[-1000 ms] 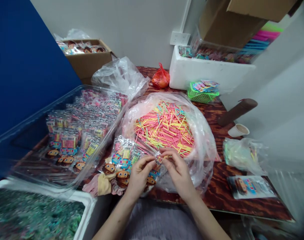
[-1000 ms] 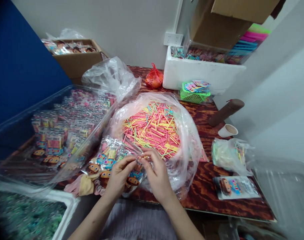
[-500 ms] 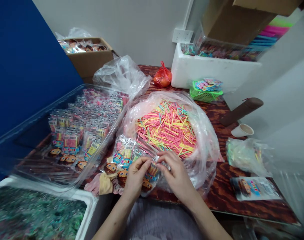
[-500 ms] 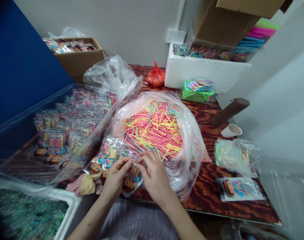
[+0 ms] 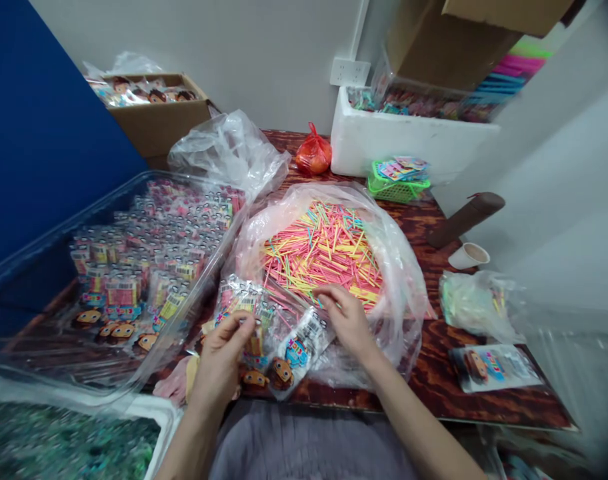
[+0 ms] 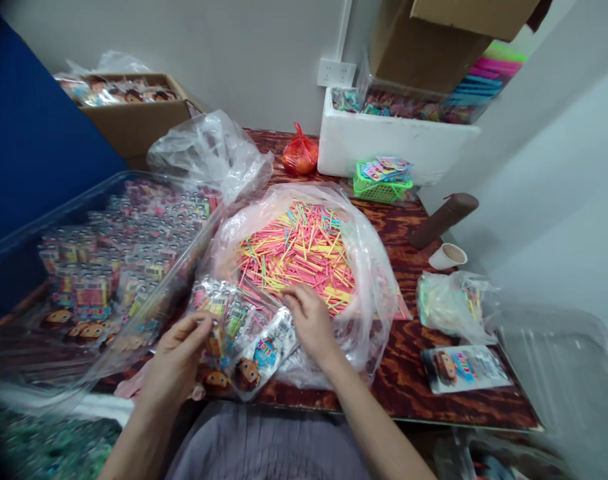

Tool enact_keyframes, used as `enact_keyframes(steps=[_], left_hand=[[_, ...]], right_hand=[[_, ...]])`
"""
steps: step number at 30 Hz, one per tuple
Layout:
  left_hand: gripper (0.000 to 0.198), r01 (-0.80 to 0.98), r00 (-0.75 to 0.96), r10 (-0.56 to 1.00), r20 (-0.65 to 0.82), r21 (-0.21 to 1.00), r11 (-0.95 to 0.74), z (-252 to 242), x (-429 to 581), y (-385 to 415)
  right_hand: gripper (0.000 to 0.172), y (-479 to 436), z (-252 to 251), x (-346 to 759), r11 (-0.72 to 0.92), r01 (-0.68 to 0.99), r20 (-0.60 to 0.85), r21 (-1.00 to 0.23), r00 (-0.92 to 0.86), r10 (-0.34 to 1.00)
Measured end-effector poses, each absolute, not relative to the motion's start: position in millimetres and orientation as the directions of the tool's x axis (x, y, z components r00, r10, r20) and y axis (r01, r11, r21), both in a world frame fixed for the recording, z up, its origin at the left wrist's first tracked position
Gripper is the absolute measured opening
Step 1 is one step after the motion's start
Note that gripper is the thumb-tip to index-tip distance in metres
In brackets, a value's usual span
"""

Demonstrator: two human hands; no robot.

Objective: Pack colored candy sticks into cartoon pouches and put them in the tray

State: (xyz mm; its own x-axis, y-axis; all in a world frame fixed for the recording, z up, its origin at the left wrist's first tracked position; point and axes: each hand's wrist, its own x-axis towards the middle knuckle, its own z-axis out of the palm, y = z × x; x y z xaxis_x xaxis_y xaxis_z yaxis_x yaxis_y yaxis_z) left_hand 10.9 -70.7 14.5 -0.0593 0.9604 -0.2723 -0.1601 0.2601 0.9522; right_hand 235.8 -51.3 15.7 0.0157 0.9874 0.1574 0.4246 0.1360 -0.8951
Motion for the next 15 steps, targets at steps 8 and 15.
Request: enact_keyframes(steps=[8, 15], left_hand=[[0.027, 0.801, -0.293, 0.921, 0.259, 0.592, 0.088, -17.5, -5.8, -21.7], [0.045, 0.814, -0.304, 0.914, 0.267, 0.571, 0.103, -25.2, -8.9, -21.4]], right_hand=[[0.022, 17.3, -5.9, 265.3, 0.025, 0.999, 0.237, 0.026, -0.031, 0.971], [0.022, 23.5, -6.6, 257.3, 0.068, 0.984, 0.221, 0.166, -0.104, 0.970]])
